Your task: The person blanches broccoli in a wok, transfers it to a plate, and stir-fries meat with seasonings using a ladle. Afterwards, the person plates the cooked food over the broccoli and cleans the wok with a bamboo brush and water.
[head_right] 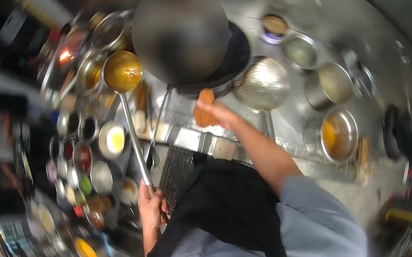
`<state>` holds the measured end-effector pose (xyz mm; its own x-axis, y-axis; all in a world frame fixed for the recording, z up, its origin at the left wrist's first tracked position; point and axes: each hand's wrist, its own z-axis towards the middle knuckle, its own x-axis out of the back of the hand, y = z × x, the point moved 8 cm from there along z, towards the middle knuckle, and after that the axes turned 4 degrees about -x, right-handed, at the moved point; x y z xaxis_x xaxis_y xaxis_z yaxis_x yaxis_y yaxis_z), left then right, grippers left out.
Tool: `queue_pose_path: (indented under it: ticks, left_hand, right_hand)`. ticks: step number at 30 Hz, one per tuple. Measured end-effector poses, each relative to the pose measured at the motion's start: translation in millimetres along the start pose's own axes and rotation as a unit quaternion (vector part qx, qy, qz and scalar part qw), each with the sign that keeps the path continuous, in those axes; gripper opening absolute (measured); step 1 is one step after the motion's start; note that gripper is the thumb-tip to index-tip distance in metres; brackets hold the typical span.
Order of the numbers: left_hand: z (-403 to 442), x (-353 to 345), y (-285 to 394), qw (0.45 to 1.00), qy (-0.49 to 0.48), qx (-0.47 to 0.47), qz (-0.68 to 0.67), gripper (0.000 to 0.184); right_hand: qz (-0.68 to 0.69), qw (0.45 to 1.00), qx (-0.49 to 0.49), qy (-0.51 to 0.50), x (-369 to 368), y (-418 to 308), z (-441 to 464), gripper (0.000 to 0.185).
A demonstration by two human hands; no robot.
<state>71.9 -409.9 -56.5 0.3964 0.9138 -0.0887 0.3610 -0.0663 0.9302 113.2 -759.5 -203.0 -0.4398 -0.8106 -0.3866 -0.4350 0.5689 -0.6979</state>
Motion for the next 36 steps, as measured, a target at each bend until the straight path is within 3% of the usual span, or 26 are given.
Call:
queue_pose_path:
  ticks: [3, 8, 10, 12, 15, 16, 17, 19, 21, 22, 23, 24, 28, 31, 33, 36]
  left_hand:
    - [78, -34, 38, 0.986, -0.132, -0.004, 0.097, 0.073]
    - [178, -164, 93, 0.88, -0.312, -0.089, 0.346, 0.071]
    - [194, -233, 86, 0.853, -0.376, -0.042, 0.358, 0.072]
    - [209, -306, 58, 0.841, -0.431, -0.07, 0.32, 0.071]
    - [234, -424, -17, 0.824, -0.448, -0.085, 0.336, 0.072]
    - [235, -454, -41, 0.86, -0.41, -0.037, 0.302, 0.063]
    - [251, -500, -74, 0.827, -0.423, -0.096, 0.357, 0.06]
    - [249, -561, -93, 0.811, -0.418, -0.112, 0.393, 0.051]
    - [268, -606, -156, 0.859, -0.414, 0.114, 0.278, 0.031]
    - [267, -621, -151, 0.859, -0.416, 0.117, 0.274, 0.031]
    - [259, -631, -155, 0.872, -0.389, 0.29, 0.072, 0.018]
    - [246, -637, -156, 0.823, -0.332, 0.439, -0.138, 0.006]
    - [231, -627, -136, 0.782, -0.349, 0.431, -0.283, 0.01]
    - [205, -587, -100, 0.676, -0.397, 0.451, -0.425, 0.009]
    - [184, -550, -72, 0.653, -0.416, 0.471, -0.422, 0.005]
    - [163, -487, -27, 0.683, -0.418, 0.426, -0.421, 0.017]
  right_hand:
    - [-0.026, 0.997, -0.015, 0.075, 38, 32, -72, 0.073]
    - [0.154, 0.965, 0.023, 0.212, 96, 114, -196, 0.06]
    - [0.189, 0.944, 0.039, 0.269, 95, 131, -242, 0.056]
    - [0.295, 0.874, 0.127, 0.364, 101, 163, -287, 0.049]
    - [0.369, 0.808, 0.158, 0.432, 93, 219, -340, 0.048]
    - [0.374, 0.8, 0.162, 0.441, 85, 237, -353, 0.048]
    - [0.396, 0.778, 0.171, 0.456, 79, 255, -368, 0.048]
    - [0.426, 0.733, 0.165, 0.504, 67, 296, -396, 0.049]
    - [0.426, 0.73, 0.164, 0.508, 53, 318, -422, 0.05]
    - [0.424, 0.729, 0.163, 0.512, 47, 318, -434, 0.05]
    - [0.426, 0.713, 0.142, 0.539, 41, 321, -447, 0.049]
    - [0.426, 0.698, 0.122, 0.563, 40, 326, -459, 0.048]
    - [0.434, 0.721, 0.106, 0.529, 73, 358, -474, 0.048]
    - [0.394, 0.765, 0.101, 0.5, 118, 365, -471, 0.047]
    - [0.358, 0.799, 0.084, 0.477, 140, 346, -465, 0.045]
    - [0.242, 0.838, 0.064, 0.484, 182, 336, -454, 0.045]
